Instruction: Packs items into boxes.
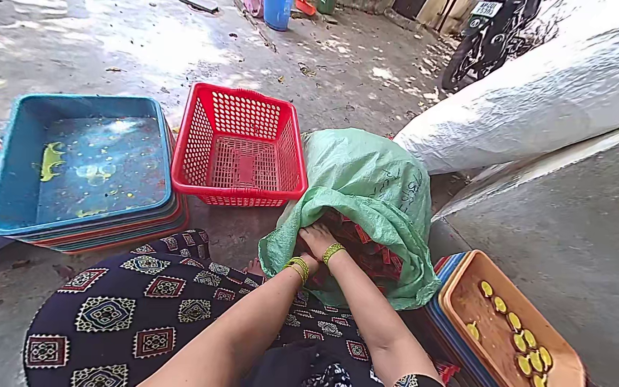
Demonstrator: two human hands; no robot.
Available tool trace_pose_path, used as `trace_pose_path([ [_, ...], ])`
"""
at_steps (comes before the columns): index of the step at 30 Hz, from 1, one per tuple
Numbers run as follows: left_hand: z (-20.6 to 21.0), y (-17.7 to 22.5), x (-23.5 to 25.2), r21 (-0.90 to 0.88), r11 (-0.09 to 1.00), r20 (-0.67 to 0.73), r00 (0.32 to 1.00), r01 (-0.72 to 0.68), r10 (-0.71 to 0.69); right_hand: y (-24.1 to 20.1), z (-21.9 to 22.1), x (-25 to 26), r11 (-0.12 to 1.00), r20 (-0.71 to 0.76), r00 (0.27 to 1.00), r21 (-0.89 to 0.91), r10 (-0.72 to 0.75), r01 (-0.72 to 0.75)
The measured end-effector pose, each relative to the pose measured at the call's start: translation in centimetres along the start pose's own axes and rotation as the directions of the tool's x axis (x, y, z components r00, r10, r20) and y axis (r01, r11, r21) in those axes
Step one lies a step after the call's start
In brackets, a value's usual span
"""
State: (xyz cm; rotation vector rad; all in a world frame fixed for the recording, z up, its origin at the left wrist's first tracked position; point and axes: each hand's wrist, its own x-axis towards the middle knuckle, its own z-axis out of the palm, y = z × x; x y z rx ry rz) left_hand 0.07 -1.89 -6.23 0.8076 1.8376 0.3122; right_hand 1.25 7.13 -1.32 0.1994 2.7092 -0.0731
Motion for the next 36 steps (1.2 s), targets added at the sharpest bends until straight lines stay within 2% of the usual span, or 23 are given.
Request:
trace_pose_path([
  [2,-0.5,-0.1,-0.7,-0.247,0.964,-0.041,0.993,0.099,-0.112,1.2,-0.4,-1.0,0.998,-0.017,0.998,0.021,0.056,-0.056],
  [4,-0.8,0.0,-1.0,-0.352,0.929,-0.037,0.990,0.114,-0.136,2.6,-1.3,-3.4,0.970,-0.068,0.973,0.117,0.221,-0.212],
  [6,-1.0,0.2,-1.4,-0.419,0.902,-0.025,0.991,0.107,-0.129,4.0,-1.7,-7.0,0.859,-0.136,0.891,0.361,0.434,-0.364],
  [7,-0.8,0.1,-1.0,-0.491,0.865,-0.028,0.991,0.098,-0.128,4.6,-1.2,-8.9,0.748,-0.142,0.833,0.539,0.534,-0.387],
  [8,-0.4,0.0,-0.3,-0.583,0.807,-0.031,0.991,0.087,-0.129,5.2,-0.3,-10.6,0.592,-0.102,0.789,0.720,0.606,-0.362],
  [10,0.3,-0.1,0.8,-0.753,0.655,-0.003,0.995,0.063,-0.099,5.2,2.5,-13.4,0.152,0.110,0.765,0.953,0.634,-0.263],
  [11,0.5,0.0,0.8,-0.820,0.569,0.031,0.998,0.054,-0.050,4.9,3.8,-14.4,-0.059,0.230,0.779,0.969,0.584,-0.242],
  [12,0.7,0.2,0.5,-0.869,0.493,0.056,0.998,0.046,0.006,4.5,5.0,-14.9,-0.187,0.314,0.790,0.949,0.527,-0.252],
  [13,0.7,0.5,0.0,-0.895,0.444,0.069,0.996,0.034,0.061,4.1,6.0,-15.2,-0.238,0.356,0.794,0.933,0.493,-0.271],
  [15,0.9,0.7,-0.6,-0.890,0.456,0.034,0.993,-0.023,0.115,3.3,7.0,-14.8,-0.230,0.364,0.807,0.930,0.466,-0.286],
  [18,1.3,0.3,0.0,-0.745,0.664,-0.074,0.997,-0.069,0.021,3.0,6.3,-13.7,-0.114,0.328,0.847,0.944,0.418,-0.309],
  [20,1.0,0.2,-0.2,-0.665,0.747,-0.040,0.998,0.001,-0.037,3.9,5.4,-12.6,0.084,0.334,0.822,0.906,0.462,-0.415],
  [21,0.9,0.2,-0.4,-0.662,0.749,0.003,0.998,0.043,-0.055,4.5,4.9,-11.7,0.197,0.315,0.797,0.862,0.515,-0.468],
  [23,0.8,0.3,-1.2,-0.622,0.773,0.126,0.990,0.130,-0.065,5.4,4.4,-9.4,0.406,0.195,0.767,0.754,0.612,-0.516],
  [25,0.7,0.6,-1.9,-0.509,0.844,0.240,0.970,0.167,-0.047,5.8,4.4,-6.4,0.506,0.108,0.789,0.714,0.605,-0.485],
  [28,1.0,0.7,-1.6,-0.404,0.901,0.302,0.953,0.159,-0.033,5.4,5.1,-1.4,0.520,0.103,0.785,0.695,0.611,-0.496],
  [31,-0.3,1.7,-4.7,-0.431,0.886,0.270,0.961,0.172,-0.056,4.9,5.4,1.5,0.509,0.147,0.761,0.662,0.632,-0.550],
  [34,-1.5,2.5,-7.2,-0.459,0.870,0.250,0.966,0.180,-0.068,4.7,4.3,0.9,0.473,0.171,0.790,0.720,0.589,-0.508],
  [36,-2.4,3.4,-9.1,-0.461,0.870,0.257,0.964,0.176,-0.059,4.6,2.5,-1.8,0.491,0.090,0.813,0.757,0.576,-0.431],
])
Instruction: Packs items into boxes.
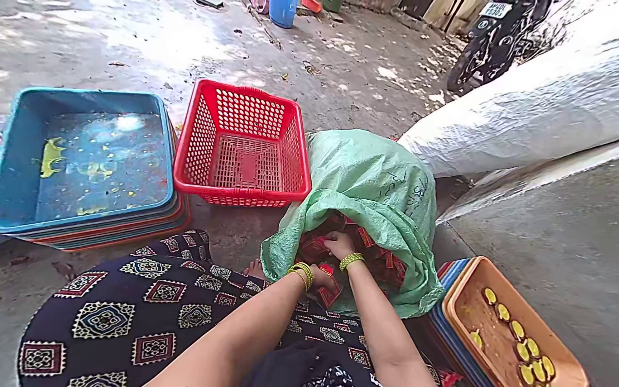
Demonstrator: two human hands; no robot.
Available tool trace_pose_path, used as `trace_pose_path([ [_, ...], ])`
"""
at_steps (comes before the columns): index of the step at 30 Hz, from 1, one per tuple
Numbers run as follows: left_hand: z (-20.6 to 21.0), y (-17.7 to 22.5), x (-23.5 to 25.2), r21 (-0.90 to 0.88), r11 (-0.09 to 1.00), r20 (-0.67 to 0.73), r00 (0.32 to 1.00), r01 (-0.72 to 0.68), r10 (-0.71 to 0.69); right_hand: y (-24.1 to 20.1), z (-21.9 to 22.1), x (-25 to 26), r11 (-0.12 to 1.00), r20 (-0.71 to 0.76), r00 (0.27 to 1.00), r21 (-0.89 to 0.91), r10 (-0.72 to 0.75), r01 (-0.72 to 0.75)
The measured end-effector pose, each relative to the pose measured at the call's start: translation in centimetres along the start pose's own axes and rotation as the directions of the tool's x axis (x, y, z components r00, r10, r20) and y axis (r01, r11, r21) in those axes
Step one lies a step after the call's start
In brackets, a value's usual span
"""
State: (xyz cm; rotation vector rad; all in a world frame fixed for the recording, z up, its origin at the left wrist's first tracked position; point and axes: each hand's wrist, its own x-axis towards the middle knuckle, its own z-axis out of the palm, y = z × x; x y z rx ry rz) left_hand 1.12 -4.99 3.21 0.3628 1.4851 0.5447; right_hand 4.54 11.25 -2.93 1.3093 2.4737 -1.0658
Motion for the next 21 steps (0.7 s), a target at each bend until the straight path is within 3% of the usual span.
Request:
trace_pose_path([
  [2,-0.5,-0.3,1.2,0.014,0.999,0.039,0.999,-0.029,0.028,0.9,-2.6,-3.4,0.984,-0.142,0.974,0.010,-0.177,0.180],
  [4,-0.3,-0.2,0.6,0.017,0.998,0.027,0.998,-0.064,0.063,3.3,-4.8,-6.6,0.877,-0.383,0.826,0.077,-0.412,0.473],
  [6,-0.1,-0.3,0.9,-0.056,0.991,0.081,0.988,-0.124,0.128,5.7,-6.7,-9.8,0.679,-0.522,0.706,0.290,-0.479,0.674],
  [8,0.2,-0.3,1.1,-0.141,0.973,0.172,0.964,-0.181,0.204,7.4,-8.0,-13.1,0.474,-0.546,0.701,0.517,-0.458,0.712],
  [10,0.3,-0.7,2.5,-0.243,0.947,0.275,0.922,-0.209,0.274,8.8,-8.6,-15.5,0.382,-0.530,0.706,0.598,-0.471,0.704],
  [13,0.2,-1.3,4.8,-0.292,0.926,0.440,0.826,-0.241,0.353,10.2,-8.3,-17.3,0.412,-0.515,0.659,0.520,-0.547,0.748],
  [17,0.7,-1.1,3.4,-0.224,0.931,0.498,0.787,-0.289,0.364,10.3,-8.3,-18.3,0.496,-0.537,0.580,0.310,-0.612,0.811],
  [21,0.6,-1.0,3.0,-0.144,0.903,0.599,0.691,-0.404,0.405,9.2,-8.2,-18.2,0.516,-0.540,0.512,0.159,-0.669,0.842],
])
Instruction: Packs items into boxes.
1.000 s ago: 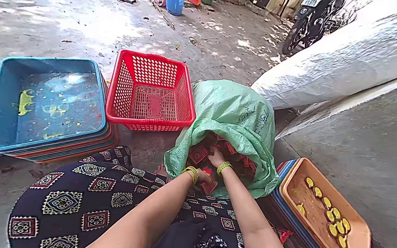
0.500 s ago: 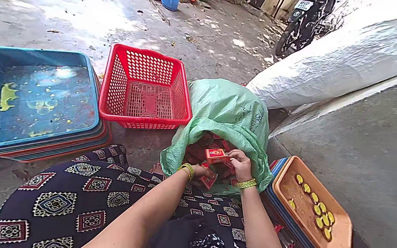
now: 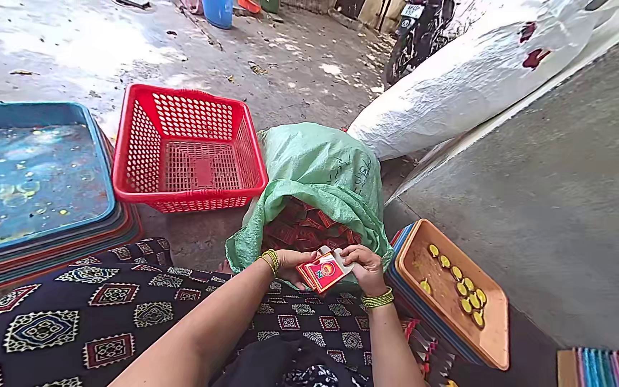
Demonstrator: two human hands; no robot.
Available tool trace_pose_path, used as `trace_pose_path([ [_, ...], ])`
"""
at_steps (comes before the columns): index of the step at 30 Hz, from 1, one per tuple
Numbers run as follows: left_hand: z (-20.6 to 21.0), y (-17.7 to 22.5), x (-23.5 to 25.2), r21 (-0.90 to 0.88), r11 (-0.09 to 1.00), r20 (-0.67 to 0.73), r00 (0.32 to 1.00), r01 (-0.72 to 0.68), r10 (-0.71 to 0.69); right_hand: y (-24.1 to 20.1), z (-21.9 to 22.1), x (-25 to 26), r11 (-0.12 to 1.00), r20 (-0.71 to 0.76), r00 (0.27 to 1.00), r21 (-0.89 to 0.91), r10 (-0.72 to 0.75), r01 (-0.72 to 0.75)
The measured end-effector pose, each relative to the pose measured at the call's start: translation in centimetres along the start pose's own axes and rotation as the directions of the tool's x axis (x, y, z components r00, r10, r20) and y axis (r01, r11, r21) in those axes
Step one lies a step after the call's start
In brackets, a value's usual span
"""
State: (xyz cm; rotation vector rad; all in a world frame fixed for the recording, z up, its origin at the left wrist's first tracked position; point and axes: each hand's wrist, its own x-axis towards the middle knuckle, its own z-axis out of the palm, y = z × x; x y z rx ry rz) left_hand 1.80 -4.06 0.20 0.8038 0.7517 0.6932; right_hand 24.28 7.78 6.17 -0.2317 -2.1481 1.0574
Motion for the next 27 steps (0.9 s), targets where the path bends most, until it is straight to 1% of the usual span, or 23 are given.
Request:
trace_pose_path([
  [2,0.0,0.2,0.2,0.012,0.999,0.036,0.999,-0.038,0.037,-0.1,0.7,0.2,0.997,0.013,1.000,-0.073,-0.014,0.015],
  [3,-0.1,0.4,0.3,-0.011,0.999,0.059,0.997,-0.049,0.049,-0.3,1.0,0.2,0.992,-0.002,1.000,-0.122,-0.022,0.021],
  [5,0.1,0.7,0.5,-0.069,0.995,0.068,0.995,-0.072,0.077,-1.0,1.1,0.1,0.968,-0.086,0.996,-0.251,-0.036,0.013],
  [6,0.4,0.8,0.6,-0.096,0.990,0.073,0.991,-0.107,0.114,-1.7,1.0,-0.2,0.951,-0.156,0.987,-0.308,-0.030,-0.020],
  [7,0.8,1.1,0.7,-0.127,0.980,0.080,0.983,-0.152,0.163,-2.6,0.8,-0.5,0.948,-0.235,0.972,-0.310,0.005,-0.080],
  [8,1.7,1.6,0.7,-0.145,0.968,0.086,0.972,-0.204,0.218,-3.8,0.5,-1.0,0.962,-0.294,0.952,-0.223,0.086,-0.156],
  [9,3.0,2.2,0.6,-0.143,0.955,0.088,0.958,-0.260,0.274,-5.2,0.0,-1.8,0.968,-0.307,0.930,-0.085,0.201,-0.237],
  [10,4.6,2.9,0.5,-0.110,0.943,0.082,0.943,-0.313,0.322,-6.5,-0.6,-2.9,0.951,-0.279,0.912,0.028,0.302,-0.307],
  [11,6.4,3.3,0.4,-0.045,0.933,0.076,0.930,-0.357,0.360,-7.6,-1.2,-4.2,0.931,-0.239,0.901,0.113,0.363,-0.346],
  [12,8.2,3.6,0.5,0.029,0.922,0.077,0.920,-0.387,0.384,-8.6,-1.6,-5.7,0.920,-0.199,0.902,0.171,0.383,-0.353],
  [14,11.7,2.9,1.0,0.179,0.874,0.084,0.892,-0.452,0.444,-10.2,-2.2,-9.1,0.920,-0.150,0.925,0.238,0.350,-0.310],
  [16,14.3,0.8,2.0,0.273,0.796,0.082,0.838,-0.540,0.540,-11.7,-2.5,-12.1,0.934,-0.186,0.929,0.227,0.320,-0.276],
  [18,15.6,-1.8,3.3,0.333,0.688,0.127,0.754,-0.645,0.645,-13.3,-2.3,-14.3,0.932,-0.253,0.904,0.206,0.344,-0.297],
  [19,15.9,-3.0,4.0,0.391,0.637,0.156,0.730,-0.664,0.666,-13.8,-1.9,-15.2,0.932,-0.284,0.891,0.192,0.354,-0.309],
  [20,16.0,-3.9,4.4,0.481,0.592,0.176,0.733,-0.647,0.657,-13.9,-1.4,-16.1,0.929,-0.312,0.878,0.185,0.364,-0.319],
  [22,16.1,-5.2,4.7,0.691,0.453,0.203,0.752,-0.564,0.627,-13.4,-0.4,-18.1,0.920,-0.369,0.844,0.191,0.389,-0.341],
  [23,16.1,-5.4,4.8,0.759,0.384,0.207,0.754,-0.526,0.623,-13.0,0.1,-18.7,0.917,-0.396,0.828,0.211,0.398,-0.340],
  [24,16.2,-5.3,4.8,0.803,0.358,0.198,0.779,-0.477,0.595,-12.7,0.4,-19.0,0.914,-0.417,0.816,0.237,0.401,-0.328],
  [26,16.9,-4.7,4.3,0.846,0.375,0.162,0.853,-0.380,0.497,-12.5,0.8,-18.8,0.916,-0.454,0.798,0.258,0.396,-0.307],
  [27,17.3,-4.6,4.1,0.850,0.390,0.151,0.873,-0.354,0.463,-12.5,0.8,-18.5,0.920,-0.463,0.798,0.258,0.385,-0.294],
])
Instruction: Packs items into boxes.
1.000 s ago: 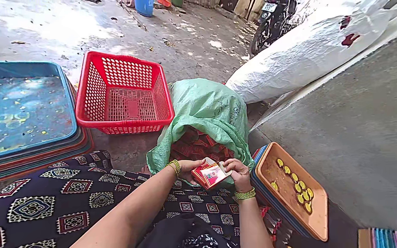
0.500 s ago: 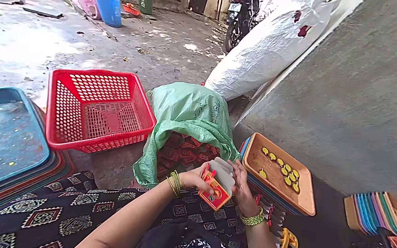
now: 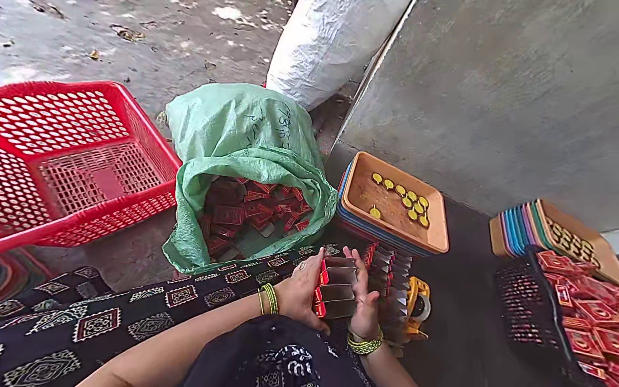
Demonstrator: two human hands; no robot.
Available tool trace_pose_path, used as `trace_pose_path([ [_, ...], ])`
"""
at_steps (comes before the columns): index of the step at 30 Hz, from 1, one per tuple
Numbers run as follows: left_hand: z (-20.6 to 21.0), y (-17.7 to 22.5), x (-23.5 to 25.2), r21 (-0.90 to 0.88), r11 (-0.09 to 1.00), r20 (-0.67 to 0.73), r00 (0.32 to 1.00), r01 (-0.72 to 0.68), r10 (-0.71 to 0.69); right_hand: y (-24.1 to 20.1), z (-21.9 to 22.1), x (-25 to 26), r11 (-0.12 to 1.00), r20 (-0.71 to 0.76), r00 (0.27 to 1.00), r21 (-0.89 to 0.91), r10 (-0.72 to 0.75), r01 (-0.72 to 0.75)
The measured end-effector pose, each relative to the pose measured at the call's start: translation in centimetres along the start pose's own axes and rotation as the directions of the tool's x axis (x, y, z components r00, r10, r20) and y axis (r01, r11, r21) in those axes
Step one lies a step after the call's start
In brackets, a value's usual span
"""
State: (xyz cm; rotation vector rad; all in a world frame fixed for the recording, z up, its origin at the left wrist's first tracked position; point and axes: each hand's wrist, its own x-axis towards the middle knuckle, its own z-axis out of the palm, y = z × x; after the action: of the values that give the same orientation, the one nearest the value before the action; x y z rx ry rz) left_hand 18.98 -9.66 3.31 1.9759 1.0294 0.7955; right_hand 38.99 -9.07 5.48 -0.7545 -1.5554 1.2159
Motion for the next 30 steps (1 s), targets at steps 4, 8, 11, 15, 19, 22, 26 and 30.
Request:
trace_pose_path([
  [4,0.9,-0.9,-0.5,-0.064,0.998,-0.029,0.999,0.012,-0.014,0.3,0.4,0.2,0.996,0.038,0.999,0.084,-0.015,0.012],
  [8,1.0,-3.0,0.1,-0.208,0.973,-0.188,0.980,-0.104,0.065,0.2,-2.1,2.5,0.998,0.224,0.974,0.042,0.025,-0.035],
  [11,0.6,-3.0,0.5,-0.176,0.978,-0.196,0.978,-0.112,0.077,-0.1,-6.6,8.5,0.903,-0.141,0.990,-0.425,-0.005,-0.056],
  [15,0.2,-3.4,0.6,-0.096,0.990,-0.187,0.979,-0.103,0.084,2.4,-13.9,18.5,0.316,-0.449,0.889,-0.834,0.088,-0.452],
  [19,-0.1,-3.8,0.6,-0.104,0.987,-0.175,0.979,-0.124,0.104,5.5,-16.9,24.3,-0.032,-0.503,0.707,-0.825,0.497,-0.564],
  [22,-0.3,-3.8,0.5,-0.113,0.989,-0.167,0.983,-0.098,0.079,6.9,-17.1,25.3,-0.067,-0.506,0.662,-0.819,0.552,-0.570],
  [26,-0.2,-4.2,0.4,-0.113,0.986,-0.187,0.977,-0.122,0.100,5.0,-15.7,23.8,0.213,-0.479,0.800,-0.792,0.362,-0.571],
  [30,-0.1,-4.6,0.6,-0.098,0.985,-0.202,0.972,-0.145,0.123,1.8,-11.7,18.0,0.633,-0.225,0.962,-0.770,-0.158,-0.076],
])
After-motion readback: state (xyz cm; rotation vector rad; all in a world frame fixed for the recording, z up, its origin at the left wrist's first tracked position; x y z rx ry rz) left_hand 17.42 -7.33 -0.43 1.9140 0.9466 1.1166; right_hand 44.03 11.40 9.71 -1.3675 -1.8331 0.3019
